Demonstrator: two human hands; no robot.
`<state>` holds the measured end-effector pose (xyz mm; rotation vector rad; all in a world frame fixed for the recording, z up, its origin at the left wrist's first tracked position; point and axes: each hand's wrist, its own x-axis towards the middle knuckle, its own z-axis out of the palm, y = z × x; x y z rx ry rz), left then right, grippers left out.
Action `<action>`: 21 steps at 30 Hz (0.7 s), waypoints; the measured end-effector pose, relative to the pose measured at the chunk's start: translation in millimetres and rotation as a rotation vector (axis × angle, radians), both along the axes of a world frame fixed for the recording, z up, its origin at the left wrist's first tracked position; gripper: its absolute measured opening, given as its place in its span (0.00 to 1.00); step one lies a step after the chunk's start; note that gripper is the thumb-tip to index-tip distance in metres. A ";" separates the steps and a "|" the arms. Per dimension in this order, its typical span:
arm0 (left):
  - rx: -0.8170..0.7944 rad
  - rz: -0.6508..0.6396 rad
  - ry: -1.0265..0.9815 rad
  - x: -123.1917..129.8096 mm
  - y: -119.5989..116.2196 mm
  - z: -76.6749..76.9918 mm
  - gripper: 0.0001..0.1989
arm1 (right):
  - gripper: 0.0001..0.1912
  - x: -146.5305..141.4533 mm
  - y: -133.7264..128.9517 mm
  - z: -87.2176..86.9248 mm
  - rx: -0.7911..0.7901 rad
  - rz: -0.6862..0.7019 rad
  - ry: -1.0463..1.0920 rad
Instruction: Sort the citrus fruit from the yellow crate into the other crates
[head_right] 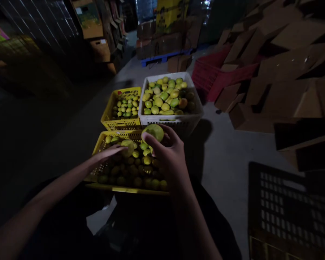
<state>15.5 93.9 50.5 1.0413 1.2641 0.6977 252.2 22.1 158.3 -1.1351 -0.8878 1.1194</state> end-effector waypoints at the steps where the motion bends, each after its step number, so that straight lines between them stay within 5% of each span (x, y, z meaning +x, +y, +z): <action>1: -0.028 0.005 -0.017 -9.8 -4.5 10.7 0.14 | 0.22 -3.8 1.3 -2.0 -0.009 0.022 0.006; 5: -0.054 0.122 -0.304 -34.2 -21.0 51.1 0.16 | 0.19 -24.2 6.2 -12.5 -0.072 0.145 0.047; 9: -0.045 0.234 -0.578 -35.0 -34.9 75.2 0.14 | 0.20 -47.9 11.3 -25.7 -0.204 0.315 0.184; 17: -0.303 0.119 -0.999 -16.8 -44.2 81.3 0.30 | 0.28 -82.4 22.8 -33.5 -0.313 0.462 0.325; 21: -0.361 0.197 -1.166 -10.1 -36.6 85.4 0.29 | 0.27 -94.1 27.9 -28.7 -0.356 0.477 0.371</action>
